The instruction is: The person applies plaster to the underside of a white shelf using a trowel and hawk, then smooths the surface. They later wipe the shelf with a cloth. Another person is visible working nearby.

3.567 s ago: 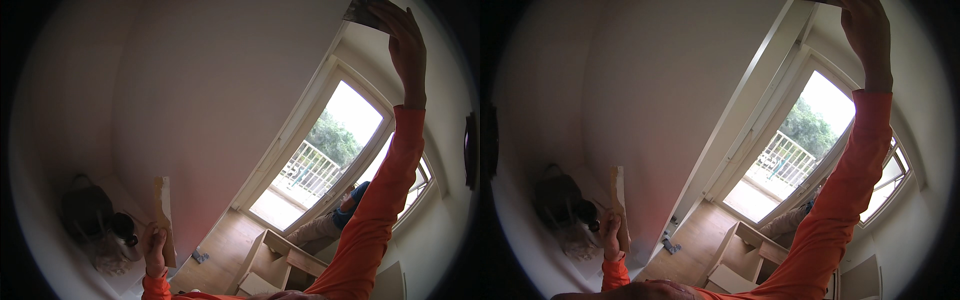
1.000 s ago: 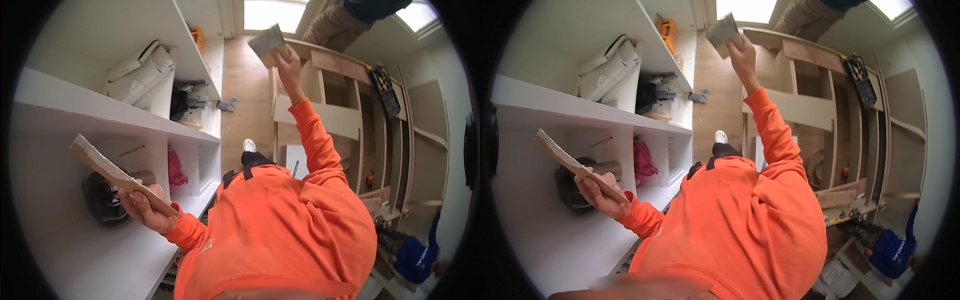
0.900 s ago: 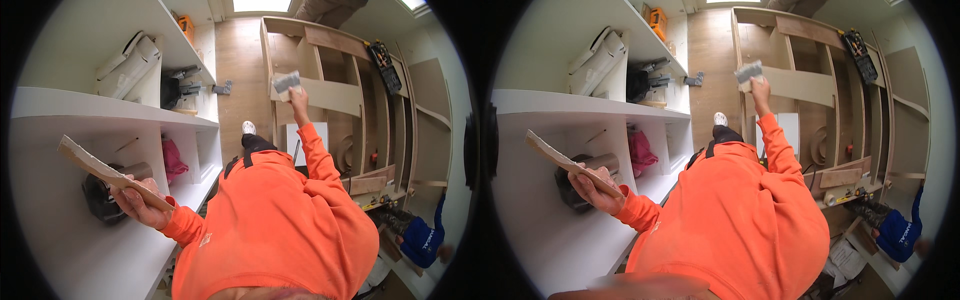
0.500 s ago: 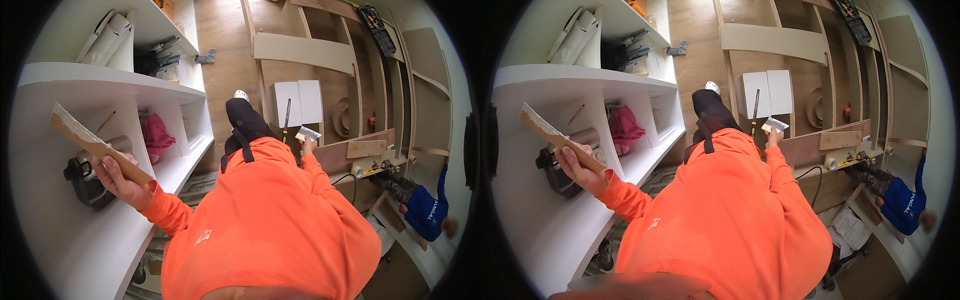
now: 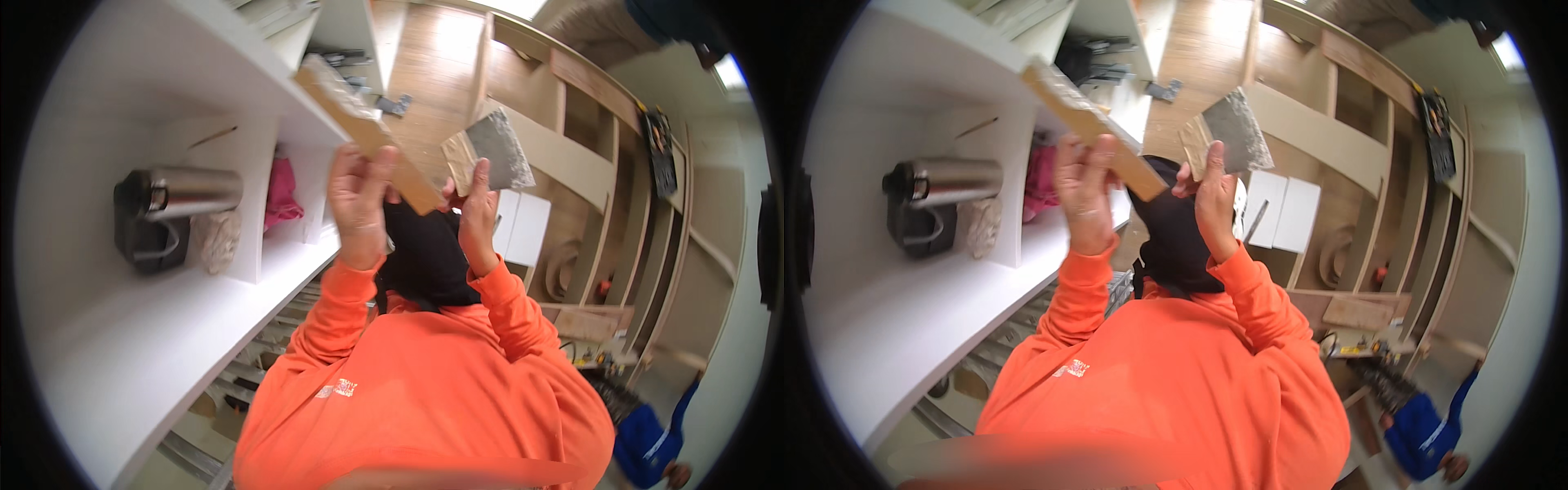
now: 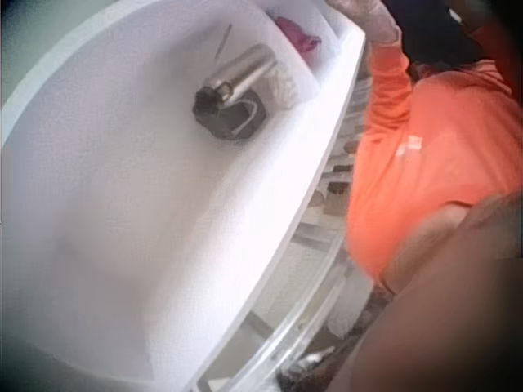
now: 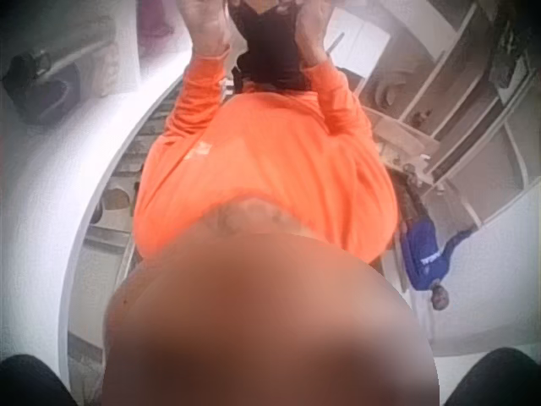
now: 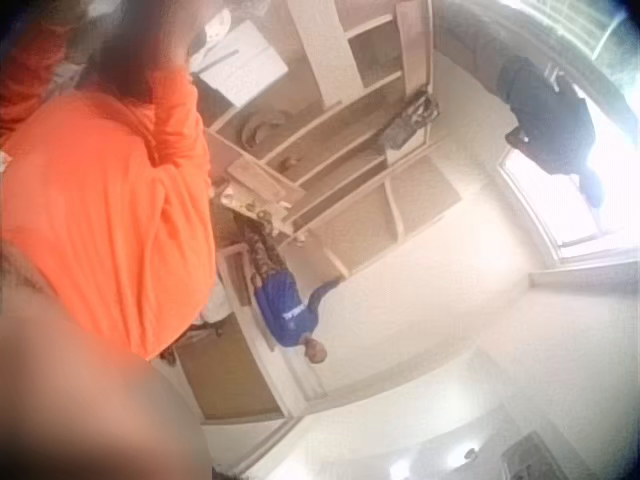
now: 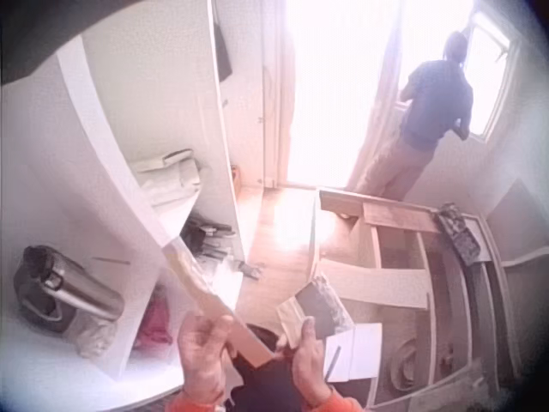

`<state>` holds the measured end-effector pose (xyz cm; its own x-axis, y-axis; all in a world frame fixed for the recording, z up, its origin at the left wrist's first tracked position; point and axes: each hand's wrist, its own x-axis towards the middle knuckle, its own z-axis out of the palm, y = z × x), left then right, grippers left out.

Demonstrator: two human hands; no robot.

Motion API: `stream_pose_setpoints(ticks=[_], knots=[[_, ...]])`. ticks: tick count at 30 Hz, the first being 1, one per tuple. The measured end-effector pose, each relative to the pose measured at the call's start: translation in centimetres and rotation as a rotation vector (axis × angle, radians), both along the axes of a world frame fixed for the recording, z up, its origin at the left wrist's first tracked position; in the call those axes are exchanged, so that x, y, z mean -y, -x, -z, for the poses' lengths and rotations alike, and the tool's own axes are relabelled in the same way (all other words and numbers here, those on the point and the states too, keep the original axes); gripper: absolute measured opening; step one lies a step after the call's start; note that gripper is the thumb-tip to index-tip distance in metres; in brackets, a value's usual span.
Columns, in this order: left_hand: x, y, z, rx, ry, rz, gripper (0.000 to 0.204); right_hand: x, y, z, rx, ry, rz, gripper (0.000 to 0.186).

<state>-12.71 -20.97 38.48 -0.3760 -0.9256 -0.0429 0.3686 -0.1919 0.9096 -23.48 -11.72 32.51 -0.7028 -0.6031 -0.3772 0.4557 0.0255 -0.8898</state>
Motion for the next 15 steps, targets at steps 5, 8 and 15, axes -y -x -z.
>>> stream_pose_setpoints(ticks=[5,8,15], knots=[[-1.5,3.4,2.2,-0.097,-0.060,-0.134,0.018,2.7,-0.5,-2.1,-0.088,0.058,0.140,0.053],[-2.5,6.2,3.2,-0.132,-0.086,-0.093,0.020,2.6,1.1,-1.7,-0.148,-0.056,0.319,0.054],[-3.2,10.5,5.0,-0.191,-0.120,-0.045,0.027,3.2,5.7,-0.6,-0.228,0.053,0.433,0.049]])
